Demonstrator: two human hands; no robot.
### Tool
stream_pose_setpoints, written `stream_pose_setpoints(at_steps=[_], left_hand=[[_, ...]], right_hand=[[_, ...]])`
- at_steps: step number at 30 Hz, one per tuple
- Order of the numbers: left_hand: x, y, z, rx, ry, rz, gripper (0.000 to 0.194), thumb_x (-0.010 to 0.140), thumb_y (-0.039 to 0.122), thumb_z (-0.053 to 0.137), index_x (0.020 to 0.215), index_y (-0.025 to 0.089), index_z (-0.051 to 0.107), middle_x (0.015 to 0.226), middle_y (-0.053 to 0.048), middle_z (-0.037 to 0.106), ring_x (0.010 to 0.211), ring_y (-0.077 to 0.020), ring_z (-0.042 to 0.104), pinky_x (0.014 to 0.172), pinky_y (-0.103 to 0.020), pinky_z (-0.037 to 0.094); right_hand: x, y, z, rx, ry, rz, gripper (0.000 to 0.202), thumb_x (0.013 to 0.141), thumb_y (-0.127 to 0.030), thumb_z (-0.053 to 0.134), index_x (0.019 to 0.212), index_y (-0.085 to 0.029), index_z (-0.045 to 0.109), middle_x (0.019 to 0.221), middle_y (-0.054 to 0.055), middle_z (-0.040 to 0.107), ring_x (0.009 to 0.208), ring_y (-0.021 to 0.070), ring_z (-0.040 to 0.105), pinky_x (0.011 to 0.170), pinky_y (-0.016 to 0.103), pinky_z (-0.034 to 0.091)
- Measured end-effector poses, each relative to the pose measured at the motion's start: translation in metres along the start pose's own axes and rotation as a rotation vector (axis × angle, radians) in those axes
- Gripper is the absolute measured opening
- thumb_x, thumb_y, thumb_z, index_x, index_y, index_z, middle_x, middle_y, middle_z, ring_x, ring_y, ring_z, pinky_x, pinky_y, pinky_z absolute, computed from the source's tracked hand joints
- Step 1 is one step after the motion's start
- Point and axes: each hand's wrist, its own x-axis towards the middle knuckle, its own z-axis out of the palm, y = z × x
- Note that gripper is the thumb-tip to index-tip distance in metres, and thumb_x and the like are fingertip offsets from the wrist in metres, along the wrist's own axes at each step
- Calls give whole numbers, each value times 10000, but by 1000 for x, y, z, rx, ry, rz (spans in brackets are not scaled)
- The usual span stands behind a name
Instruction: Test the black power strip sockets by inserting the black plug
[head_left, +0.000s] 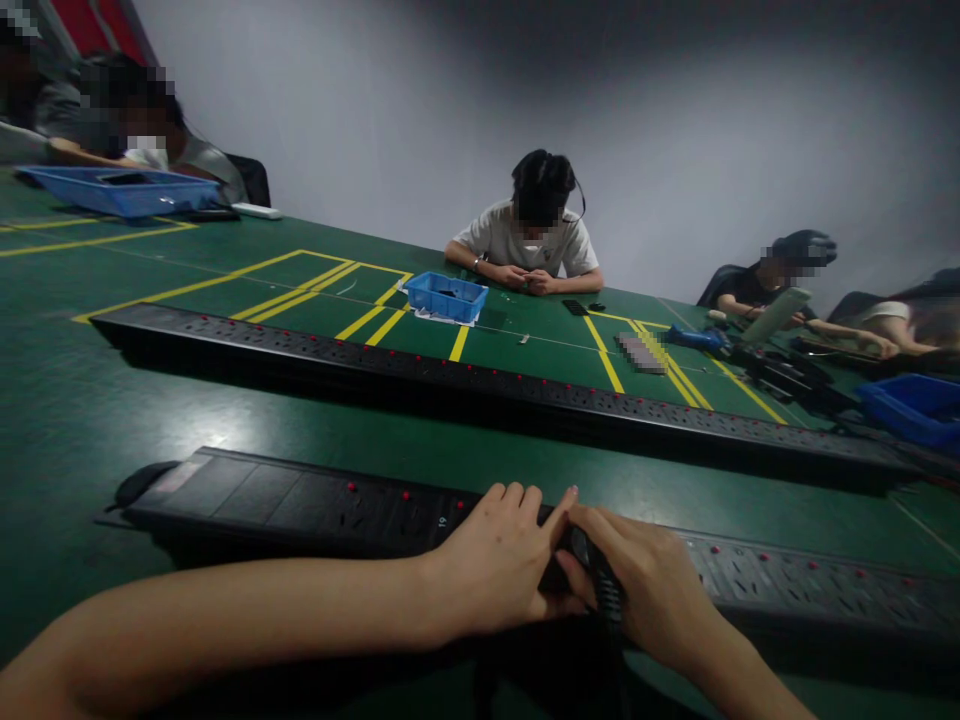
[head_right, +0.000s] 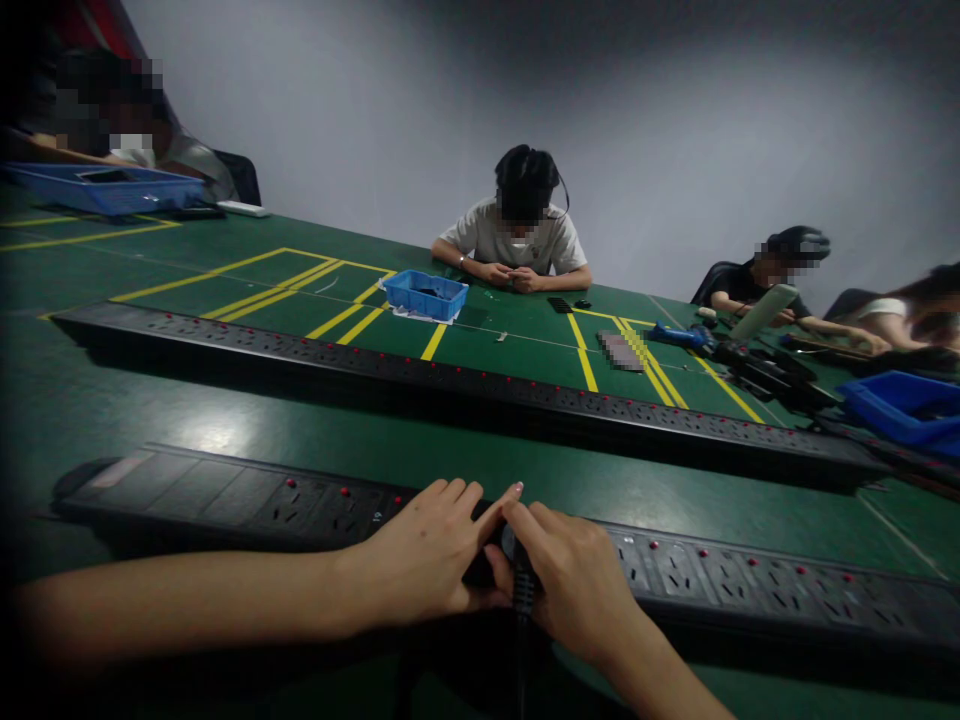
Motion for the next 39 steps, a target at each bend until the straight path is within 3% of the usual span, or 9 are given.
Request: stream_pose_setpoints(at_steps=[39], left_hand=[[0,-1,1,-14,7,13,731,807,599,315,1318,77,292,942,-130,524,836,-271,475,727,-375,350]], right_hand=[[0,0,0,-14,47,-15,267,868,-303,415,1094,-175,478,826,44,595,714,149,577,604,252,413]])
